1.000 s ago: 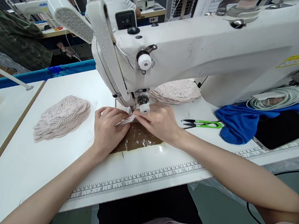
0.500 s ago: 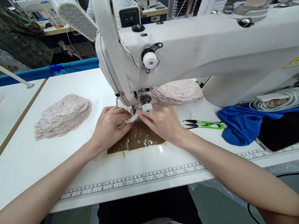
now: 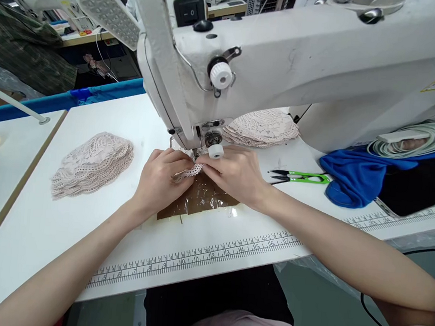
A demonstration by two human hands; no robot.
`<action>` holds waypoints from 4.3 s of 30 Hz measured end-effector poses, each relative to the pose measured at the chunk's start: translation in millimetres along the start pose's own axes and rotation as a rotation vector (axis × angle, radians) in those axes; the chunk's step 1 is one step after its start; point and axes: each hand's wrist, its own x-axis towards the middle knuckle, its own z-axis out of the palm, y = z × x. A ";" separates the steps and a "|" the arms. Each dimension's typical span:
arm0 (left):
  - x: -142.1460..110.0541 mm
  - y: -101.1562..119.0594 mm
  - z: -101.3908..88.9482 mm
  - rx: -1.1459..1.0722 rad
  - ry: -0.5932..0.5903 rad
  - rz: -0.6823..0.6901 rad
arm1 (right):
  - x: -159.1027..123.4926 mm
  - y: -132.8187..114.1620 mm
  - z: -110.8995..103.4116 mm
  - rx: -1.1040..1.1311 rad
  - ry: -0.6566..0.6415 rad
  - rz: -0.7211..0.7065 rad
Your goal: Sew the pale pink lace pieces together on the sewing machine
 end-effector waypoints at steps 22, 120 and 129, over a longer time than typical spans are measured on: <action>-1.2 -0.6 4.2 -0.101 -0.023 -0.011 | -2.1 -0.3 -1.5 -0.005 -0.119 0.054; -21.2 -5.4 14.5 0.123 0.031 0.128 | -8.0 8.6 3.3 -0.146 -0.373 -0.161; -18.0 -10.0 6.8 0.177 0.018 0.104 | -4.5 8.3 -1.8 -0.146 -0.385 -0.154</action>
